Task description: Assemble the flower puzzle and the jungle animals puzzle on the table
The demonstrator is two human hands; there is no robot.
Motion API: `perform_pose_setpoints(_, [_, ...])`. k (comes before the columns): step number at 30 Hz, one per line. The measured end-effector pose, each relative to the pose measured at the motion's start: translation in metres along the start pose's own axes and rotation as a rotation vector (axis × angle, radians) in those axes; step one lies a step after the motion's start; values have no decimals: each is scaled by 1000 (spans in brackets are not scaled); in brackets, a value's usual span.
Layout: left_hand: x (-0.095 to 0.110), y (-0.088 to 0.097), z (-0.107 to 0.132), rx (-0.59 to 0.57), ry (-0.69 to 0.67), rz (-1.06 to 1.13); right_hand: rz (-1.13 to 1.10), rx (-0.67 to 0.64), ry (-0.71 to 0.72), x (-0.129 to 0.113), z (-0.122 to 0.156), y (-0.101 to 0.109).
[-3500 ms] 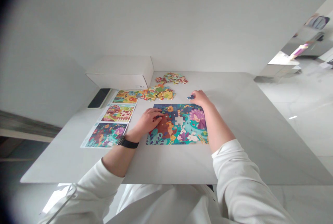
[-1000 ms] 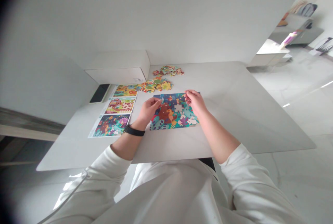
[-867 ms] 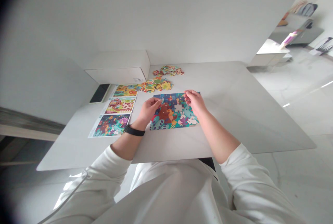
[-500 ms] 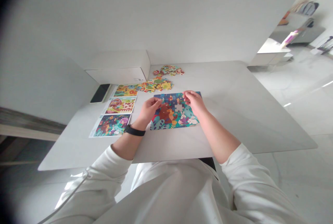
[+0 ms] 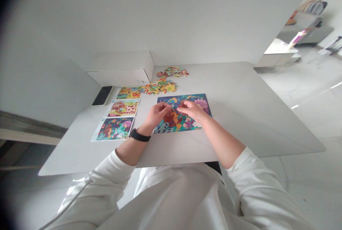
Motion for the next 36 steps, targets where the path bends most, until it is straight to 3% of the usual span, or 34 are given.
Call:
perform_pose_setpoints(10, [-1, 2, 0, 17, -29, -82, -7, 107, -31, 2, -5, 9])
perform_pose_setpoints(21, [7, 6, 1, 54, -41, -70, -46, 275, 13, -10, -9, 43])
perform_pose_setpoints(36, [-2, 4, -1, 16, -42, -156, 208, 237, 116, -3, -12, 42])
Point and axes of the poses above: each hand's wrist, its own z-axis away from the middle knuckle, its own y-axis out of the back of the hand, x = y × z, the point moved 2 cm from there along -z, towards the middle knuckle, and after that the axes turned 9 degrees about y, right-handed, at the moved point
